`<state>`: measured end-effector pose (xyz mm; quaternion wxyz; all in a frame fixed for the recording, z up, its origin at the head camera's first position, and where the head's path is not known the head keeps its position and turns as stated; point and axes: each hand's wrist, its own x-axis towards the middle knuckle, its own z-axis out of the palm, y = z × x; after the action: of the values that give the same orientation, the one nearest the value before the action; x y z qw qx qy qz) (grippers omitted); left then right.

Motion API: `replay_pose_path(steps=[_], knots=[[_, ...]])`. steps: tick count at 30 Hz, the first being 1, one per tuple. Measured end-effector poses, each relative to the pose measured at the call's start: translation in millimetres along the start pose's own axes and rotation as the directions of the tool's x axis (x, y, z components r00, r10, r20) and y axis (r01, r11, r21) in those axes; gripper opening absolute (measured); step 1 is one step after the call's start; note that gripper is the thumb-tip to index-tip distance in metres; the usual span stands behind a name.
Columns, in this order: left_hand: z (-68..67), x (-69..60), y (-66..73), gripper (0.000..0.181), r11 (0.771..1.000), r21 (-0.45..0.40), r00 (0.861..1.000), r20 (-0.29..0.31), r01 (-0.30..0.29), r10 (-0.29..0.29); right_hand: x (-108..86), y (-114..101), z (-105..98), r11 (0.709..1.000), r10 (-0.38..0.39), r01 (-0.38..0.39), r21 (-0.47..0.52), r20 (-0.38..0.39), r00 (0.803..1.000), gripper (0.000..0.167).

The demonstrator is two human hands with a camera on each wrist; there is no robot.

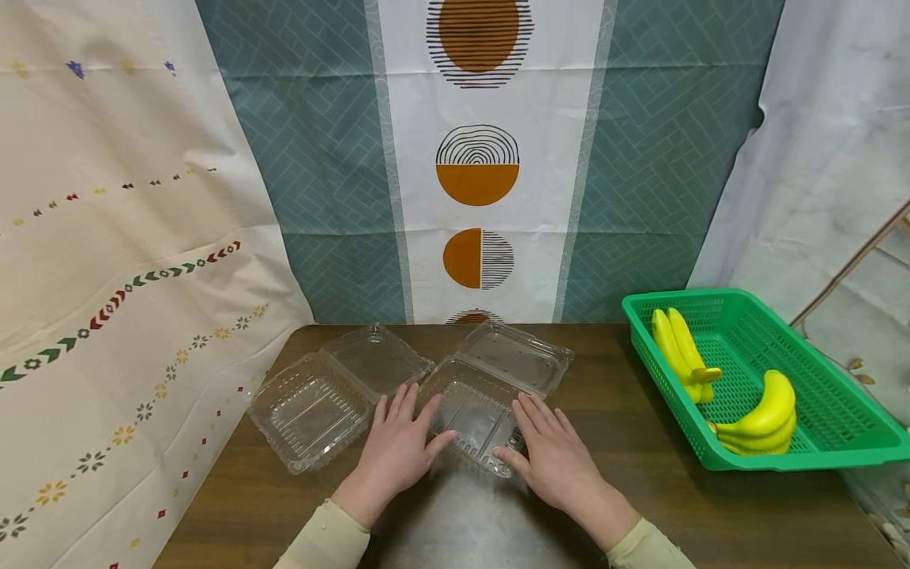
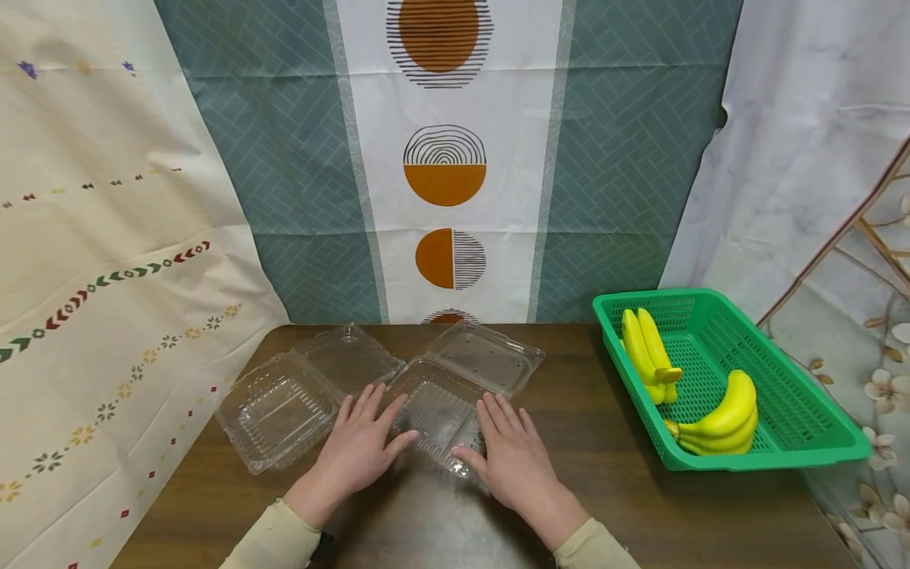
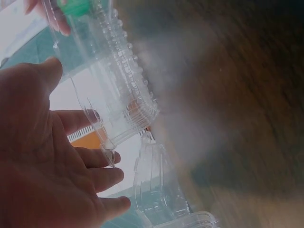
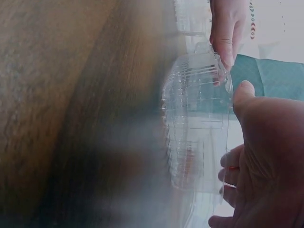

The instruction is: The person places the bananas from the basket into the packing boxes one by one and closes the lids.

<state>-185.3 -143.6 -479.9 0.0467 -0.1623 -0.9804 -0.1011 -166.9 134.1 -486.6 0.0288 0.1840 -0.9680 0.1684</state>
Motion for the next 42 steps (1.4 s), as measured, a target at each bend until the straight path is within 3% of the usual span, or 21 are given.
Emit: replay_pose_path(steps=[24, 42], knots=[[5.6, -5.1, 10.2, 0.071, 0.999, -0.024, 0.999, -0.01, -0.031, 0.031, -7.8, 17, -8, 0.998, 0.053, -0.053, -0.045, 0.012, 0.999, 0.095], [4.2, -13.2, 23.9, 0.069, 0.997, -0.029, 0.997, -0.016, -0.076, 0.076, -16.0, 35, -18, 0.995, 0.083, -0.084, -0.053, -0.022, 0.996, 0.093]])
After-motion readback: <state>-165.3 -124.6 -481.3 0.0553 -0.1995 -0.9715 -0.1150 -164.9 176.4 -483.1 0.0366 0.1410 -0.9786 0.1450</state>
